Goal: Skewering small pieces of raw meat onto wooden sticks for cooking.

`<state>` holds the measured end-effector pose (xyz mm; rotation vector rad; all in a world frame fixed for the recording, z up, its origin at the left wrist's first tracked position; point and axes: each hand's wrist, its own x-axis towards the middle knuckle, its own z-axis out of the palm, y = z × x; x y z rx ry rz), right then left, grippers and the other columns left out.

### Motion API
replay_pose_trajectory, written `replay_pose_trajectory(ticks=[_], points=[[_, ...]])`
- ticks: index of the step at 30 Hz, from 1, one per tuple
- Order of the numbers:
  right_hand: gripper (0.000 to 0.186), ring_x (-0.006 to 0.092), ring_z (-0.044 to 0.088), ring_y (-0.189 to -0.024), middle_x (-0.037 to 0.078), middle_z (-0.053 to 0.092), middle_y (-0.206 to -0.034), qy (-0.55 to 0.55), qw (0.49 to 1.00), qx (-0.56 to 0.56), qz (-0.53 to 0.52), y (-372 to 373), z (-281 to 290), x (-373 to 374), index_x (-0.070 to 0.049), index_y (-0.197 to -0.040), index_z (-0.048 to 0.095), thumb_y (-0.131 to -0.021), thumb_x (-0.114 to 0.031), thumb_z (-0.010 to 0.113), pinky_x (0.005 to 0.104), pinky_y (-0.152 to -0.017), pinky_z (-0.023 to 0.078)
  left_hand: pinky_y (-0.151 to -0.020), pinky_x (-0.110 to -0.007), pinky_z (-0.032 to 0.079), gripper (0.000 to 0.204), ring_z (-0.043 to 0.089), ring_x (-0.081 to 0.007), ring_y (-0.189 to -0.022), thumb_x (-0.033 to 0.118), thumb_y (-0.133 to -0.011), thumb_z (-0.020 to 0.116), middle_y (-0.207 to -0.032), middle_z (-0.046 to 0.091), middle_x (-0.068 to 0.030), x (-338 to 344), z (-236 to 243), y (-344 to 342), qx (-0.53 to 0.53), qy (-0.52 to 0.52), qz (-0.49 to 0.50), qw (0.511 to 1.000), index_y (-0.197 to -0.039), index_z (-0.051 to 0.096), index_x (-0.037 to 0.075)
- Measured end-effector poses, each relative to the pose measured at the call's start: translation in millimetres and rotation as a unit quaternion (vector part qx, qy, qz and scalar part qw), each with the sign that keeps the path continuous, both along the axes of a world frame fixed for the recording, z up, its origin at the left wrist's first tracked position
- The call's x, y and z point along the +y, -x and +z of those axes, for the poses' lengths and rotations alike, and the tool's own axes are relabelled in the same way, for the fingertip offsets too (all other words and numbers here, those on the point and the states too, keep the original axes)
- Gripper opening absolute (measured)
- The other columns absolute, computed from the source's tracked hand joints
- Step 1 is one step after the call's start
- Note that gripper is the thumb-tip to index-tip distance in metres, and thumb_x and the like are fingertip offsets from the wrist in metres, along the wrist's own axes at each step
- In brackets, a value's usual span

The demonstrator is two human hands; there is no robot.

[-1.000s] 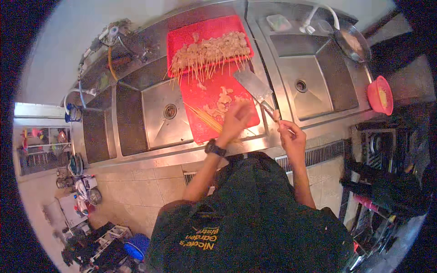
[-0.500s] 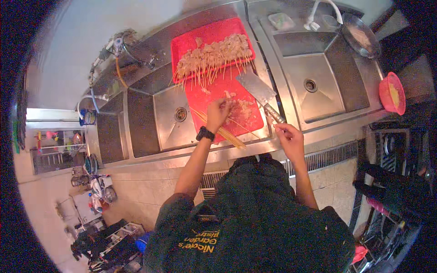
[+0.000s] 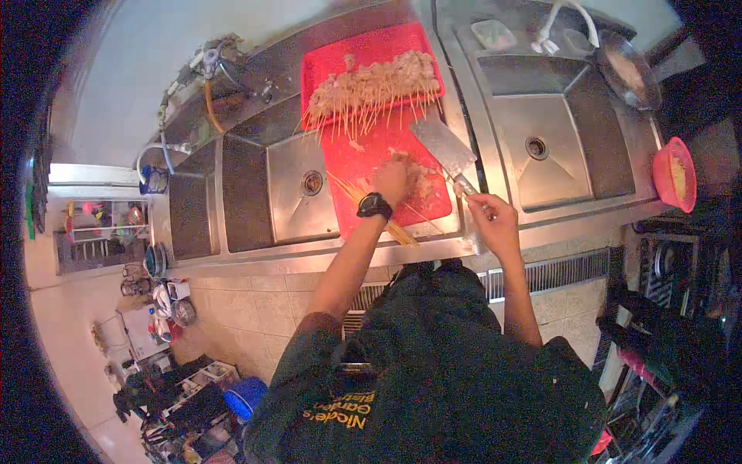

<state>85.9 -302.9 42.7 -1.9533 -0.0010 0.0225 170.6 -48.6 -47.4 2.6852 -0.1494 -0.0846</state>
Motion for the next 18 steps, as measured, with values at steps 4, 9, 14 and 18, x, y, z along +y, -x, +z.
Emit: replay_pose_trajectory(ticks=[4,9,14,18], points=[[0.016,0.0062,0.055,-0.067,0.002,0.071,-0.088,-0.004,1.000,0.020,-0.018,4,-4,-8,-0.004,-0.099,0.072,-0.088,-0.014,0.069,0.0218,-0.060,0.044,-0.075,-0.048,0.053,0.027,0.065,-0.0392,-0.086,0.022,-0.080,0.065,-0.089,0.068,-0.0179,-7,4,-18,0.074,-0.036,0.029,0.996,-0.101,0.067,0.005],[0.017,0.0159,0.063,-0.073,0.008,0.071,-0.087,-0.001,1.000,0.022,0.007,0,0,-7,-0.005,-0.096,0.072,-0.086,-0.019,0.071,0.0293,-0.066,0.050,-0.068,-0.036,0.055,0.026,0.070,-0.0239,-0.076,0.019,-0.087,0.066,-0.092,0.071,-0.0121,18,-6,4,0.017,0.258,0.102,0.961,-0.109,0.067,0.005],[0.017,0.0211,0.065,-0.073,0.011,0.070,-0.089,0.013,1.000,-0.005,0.020,-9,-10,-3,-0.005,-0.096,0.072,-0.086,-0.018,0.070,0.0323,-0.066,0.051,-0.072,-0.025,0.052,0.022,0.066,-0.0159,-0.090,0.013,-0.092,0.062,-0.103,0.070,-0.0064,9,37,18,0.167,0.599,0.222,0.751,-0.112,0.067,0.005],[0.017,0.0275,0.066,-0.076,0.014,0.070,-0.090,0.031,0.998,-0.002,0.062,-23,2,8,-0.004,-0.095,0.071,-0.087,-0.019,0.068,0.0356,-0.068,0.053,-0.080,-0.028,0.052,0.027,0.064,-0.0207,-0.093,0.017,-0.089,0.064,-0.104,0.067,-0.0095,8,35,34,0.076,0.592,0.269,0.756,-0.113,0.066,0.006]])
